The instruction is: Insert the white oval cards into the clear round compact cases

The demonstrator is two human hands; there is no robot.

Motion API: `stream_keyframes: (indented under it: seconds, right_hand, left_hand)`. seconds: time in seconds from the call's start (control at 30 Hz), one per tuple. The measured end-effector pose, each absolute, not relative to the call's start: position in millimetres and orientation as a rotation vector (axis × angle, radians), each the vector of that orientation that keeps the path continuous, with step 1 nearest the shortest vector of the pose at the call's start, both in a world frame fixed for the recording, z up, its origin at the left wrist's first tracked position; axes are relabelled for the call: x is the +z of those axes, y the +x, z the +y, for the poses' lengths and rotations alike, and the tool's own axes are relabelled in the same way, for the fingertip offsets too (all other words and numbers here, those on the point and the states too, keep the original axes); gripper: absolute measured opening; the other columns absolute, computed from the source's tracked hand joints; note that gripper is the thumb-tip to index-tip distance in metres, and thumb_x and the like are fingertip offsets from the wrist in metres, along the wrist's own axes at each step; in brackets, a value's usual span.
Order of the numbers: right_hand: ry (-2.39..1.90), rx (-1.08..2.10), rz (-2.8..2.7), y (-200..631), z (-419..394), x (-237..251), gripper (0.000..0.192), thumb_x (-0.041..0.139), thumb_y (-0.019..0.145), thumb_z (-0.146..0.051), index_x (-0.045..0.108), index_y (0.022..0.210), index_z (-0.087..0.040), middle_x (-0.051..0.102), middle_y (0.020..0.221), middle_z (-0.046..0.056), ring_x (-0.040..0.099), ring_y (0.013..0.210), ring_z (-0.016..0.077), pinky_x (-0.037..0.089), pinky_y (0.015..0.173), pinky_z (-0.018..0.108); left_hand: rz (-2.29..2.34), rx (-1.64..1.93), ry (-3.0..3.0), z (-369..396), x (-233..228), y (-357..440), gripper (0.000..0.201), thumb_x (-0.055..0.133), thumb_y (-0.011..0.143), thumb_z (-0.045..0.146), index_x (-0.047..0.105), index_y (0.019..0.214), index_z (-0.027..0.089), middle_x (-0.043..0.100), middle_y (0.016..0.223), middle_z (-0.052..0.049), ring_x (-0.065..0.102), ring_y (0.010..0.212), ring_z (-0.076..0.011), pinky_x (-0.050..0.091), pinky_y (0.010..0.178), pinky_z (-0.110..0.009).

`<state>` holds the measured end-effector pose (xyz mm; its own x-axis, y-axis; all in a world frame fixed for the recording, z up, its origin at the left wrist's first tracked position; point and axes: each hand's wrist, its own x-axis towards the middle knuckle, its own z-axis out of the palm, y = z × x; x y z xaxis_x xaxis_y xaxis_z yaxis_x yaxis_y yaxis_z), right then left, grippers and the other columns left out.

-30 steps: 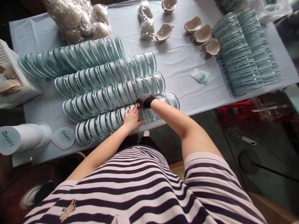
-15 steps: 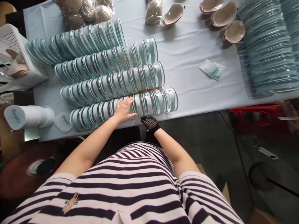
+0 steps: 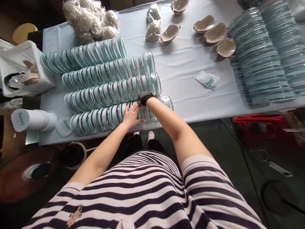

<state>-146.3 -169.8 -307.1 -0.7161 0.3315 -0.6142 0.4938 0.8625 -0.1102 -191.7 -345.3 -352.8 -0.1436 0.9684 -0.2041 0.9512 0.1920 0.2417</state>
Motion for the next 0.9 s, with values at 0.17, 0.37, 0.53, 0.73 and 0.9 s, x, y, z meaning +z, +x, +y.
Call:
stream_keyframes:
  seconds: [0.17,0.37,0.53,0.73,0.9]
  right_hand:
    - [0.491,-0.335,2.441,-156.1,-166.5,-316.2,0.038,0.064,0.085,-0.026,0.068,0.119,-0.009,0.07,0.112,0.02,0.066,0.105,0.0291,0.053,0.085,0.036]
    - [0.53,-0.498,2.674,-103.8,-186.8,-317.0,0.027,0.053,0.089,-0.022,0.072,0.106,-0.014,0.072,0.102,0.015,0.067,0.097,0.0254,0.05,0.081,0.031]
    - [0.486,-0.596,2.695,-31.7,-250.9,-347.1,0.033,0.047,0.093,-0.024,0.067,0.118,-0.015,0.067,0.115,0.015,0.064,0.099,0.0237,0.047,0.077,0.03]
    - [0.613,-0.595,2.635,3.4,-298.4,-410.1,0.045,0.029,0.102,-0.025,0.058,0.134,-0.015,0.06,0.132,0.017,0.063,0.104,0.0233,0.047,0.082,0.032]
    - [0.748,-0.626,2.602,12.4,-306.3,-412.2,0.041,0.034,0.1,-0.03,0.062,0.129,-0.02,0.064,0.127,0.013,0.064,0.104,0.0224,0.049,0.084,0.031]
  left_hand:
    - [2.173,0.065,1.793,-345.9,-352.8,-195.3,0.078,0.054,0.086,0.06,0.038,0.151,0.019,0.038,0.157,-0.011,0.027,0.149,-0.0294,0.006,0.124,-0.051]
    - [2.166,0.085,1.778,-346.8,-352.8,-195.6,0.081,0.061,0.083,0.056,0.034,0.152,0.023,0.036,0.158,-0.008,0.026,0.149,-0.028,0.004,0.124,-0.05]
    - [2.157,0.103,1.787,-346.3,-351.0,-195.0,0.079,0.063,0.083,0.053,0.034,0.151,0.025,0.037,0.158,-0.008,0.028,0.148,-0.028,0.005,0.123,-0.051]
    - [2.171,0.103,1.785,-348.7,-352.1,-194.9,0.08,0.064,0.082,0.054,0.035,0.15,0.025,0.037,0.158,-0.009,0.027,0.148,-0.0284,0.005,0.123,-0.051]
    - [2.177,0.065,1.775,-349.7,-346.3,-194.4,0.082,0.065,0.082,0.052,0.033,0.152,0.024,0.034,0.159,-0.009,0.022,0.15,-0.0286,0.005,0.123,-0.053]
